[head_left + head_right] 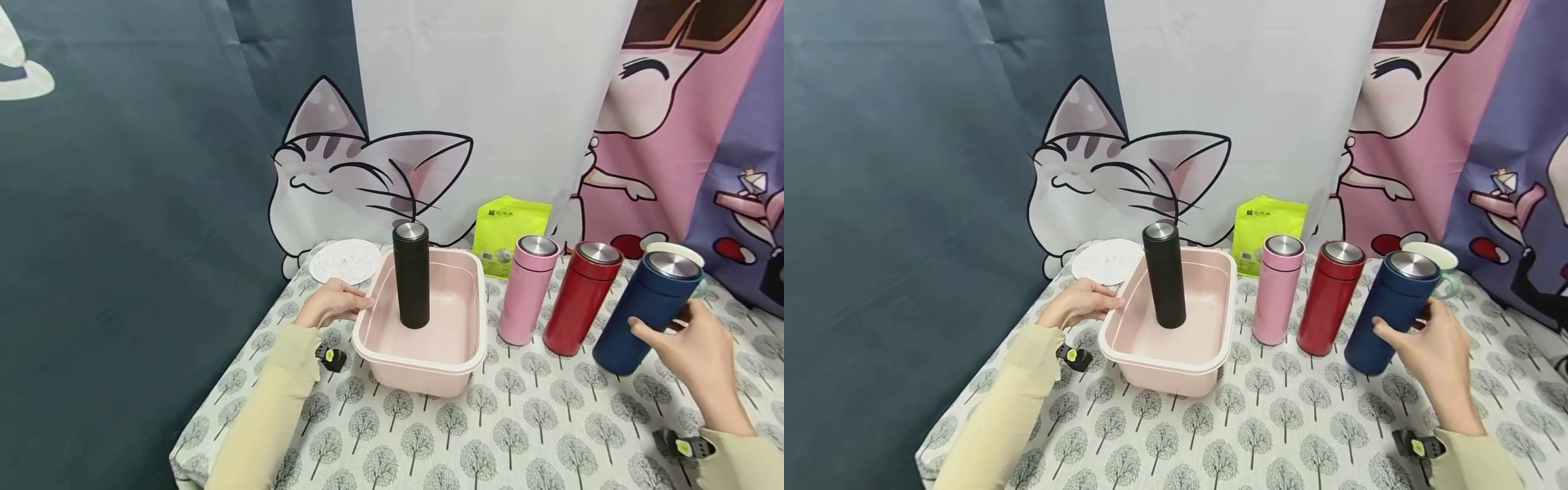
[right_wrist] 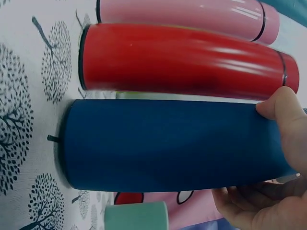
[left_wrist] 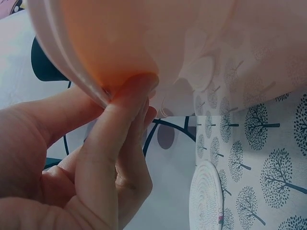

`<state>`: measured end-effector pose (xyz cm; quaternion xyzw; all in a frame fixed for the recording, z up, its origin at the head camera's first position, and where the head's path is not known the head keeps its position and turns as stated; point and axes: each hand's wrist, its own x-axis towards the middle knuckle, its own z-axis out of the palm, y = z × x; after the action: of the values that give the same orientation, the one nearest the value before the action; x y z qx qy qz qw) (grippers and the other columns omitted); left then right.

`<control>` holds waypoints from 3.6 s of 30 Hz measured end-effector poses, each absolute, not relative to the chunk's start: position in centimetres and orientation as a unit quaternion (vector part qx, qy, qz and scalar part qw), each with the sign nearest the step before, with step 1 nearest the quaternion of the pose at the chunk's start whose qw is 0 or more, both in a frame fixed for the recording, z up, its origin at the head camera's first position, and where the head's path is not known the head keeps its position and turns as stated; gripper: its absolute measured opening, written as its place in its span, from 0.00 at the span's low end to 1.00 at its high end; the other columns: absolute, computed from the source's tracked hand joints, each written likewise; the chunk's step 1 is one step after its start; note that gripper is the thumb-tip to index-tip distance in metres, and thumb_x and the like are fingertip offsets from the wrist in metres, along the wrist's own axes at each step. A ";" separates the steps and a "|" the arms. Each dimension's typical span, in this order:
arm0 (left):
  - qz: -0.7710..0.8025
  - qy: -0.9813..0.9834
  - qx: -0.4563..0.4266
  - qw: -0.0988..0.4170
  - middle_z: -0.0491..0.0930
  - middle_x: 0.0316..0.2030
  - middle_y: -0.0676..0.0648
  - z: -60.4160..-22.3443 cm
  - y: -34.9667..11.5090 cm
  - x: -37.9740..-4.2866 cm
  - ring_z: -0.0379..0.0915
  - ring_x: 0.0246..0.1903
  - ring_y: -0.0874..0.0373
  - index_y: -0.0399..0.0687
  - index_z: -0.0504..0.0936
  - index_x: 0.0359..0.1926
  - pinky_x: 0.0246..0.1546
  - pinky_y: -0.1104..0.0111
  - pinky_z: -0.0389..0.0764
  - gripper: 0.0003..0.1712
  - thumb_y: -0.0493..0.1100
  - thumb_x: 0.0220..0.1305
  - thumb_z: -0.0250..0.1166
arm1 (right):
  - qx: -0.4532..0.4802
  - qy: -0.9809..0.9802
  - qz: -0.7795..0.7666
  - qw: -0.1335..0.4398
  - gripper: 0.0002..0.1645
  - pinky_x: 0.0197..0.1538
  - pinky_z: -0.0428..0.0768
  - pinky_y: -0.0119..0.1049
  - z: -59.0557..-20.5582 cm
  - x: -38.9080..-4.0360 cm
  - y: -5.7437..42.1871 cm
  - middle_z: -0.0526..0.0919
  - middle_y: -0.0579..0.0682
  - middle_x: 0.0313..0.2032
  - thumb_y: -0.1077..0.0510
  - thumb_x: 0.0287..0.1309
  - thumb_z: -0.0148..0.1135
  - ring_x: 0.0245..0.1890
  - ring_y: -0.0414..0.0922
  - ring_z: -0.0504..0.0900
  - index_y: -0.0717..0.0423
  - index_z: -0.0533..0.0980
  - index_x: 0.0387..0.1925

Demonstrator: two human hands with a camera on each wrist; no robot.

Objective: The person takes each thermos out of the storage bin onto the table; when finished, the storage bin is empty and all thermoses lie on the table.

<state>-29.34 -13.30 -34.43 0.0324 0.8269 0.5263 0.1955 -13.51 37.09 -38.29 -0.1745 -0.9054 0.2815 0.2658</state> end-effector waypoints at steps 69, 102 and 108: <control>0.531 0.824 0.034 0.194 0.82 0.48 0.33 -33.8 -13.3 -29.3 0.84 0.33 0.55 0.26 0.78 0.54 0.44 0.64 0.88 0.23 0.37 0.62 0.68 | 0.089 -0.821 0.515 0.230 0.33 0.52 0.82 0.22 -32.7 -17.6 20.9 0.82 0.60 0.54 0.57 0.54 0.73 0.51 0.39 0.83 0.61 0.74 0.60; 0.529 0.828 0.033 0.183 0.82 0.46 0.30 -34.3 -12.9 -29.1 0.85 0.41 0.43 0.24 0.78 0.51 0.45 0.62 0.88 0.20 0.34 0.61 0.67 | 0.173 -0.876 0.441 0.097 0.45 0.66 0.76 0.51 -36.0 -29.1 13.7 0.76 0.63 0.61 0.47 0.47 0.78 0.62 0.58 0.75 0.60 0.71 0.64; 0.517 0.836 0.033 0.178 0.82 0.46 0.30 -34.1 -12.8 -28.8 0.84 0.42 0.43 0.24 0.78 0.51 0.46 0.61 0.88 0.20 0.34 0.62 0.67 | 0.181 -0.881 0.426 0.103 0.44 0.67 0.76 0.49 -35.9 -29.4 12.5 0.78 0.58 0.60 0.46 0.48 0.76 0.62 0.55 0.75 0.59 0.71 0.64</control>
<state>-28.80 -12.84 -34.07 0.0333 0.8364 0.5174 0.1779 -29.39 12.46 -35.92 0.1809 -0.8806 0.4257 0.1031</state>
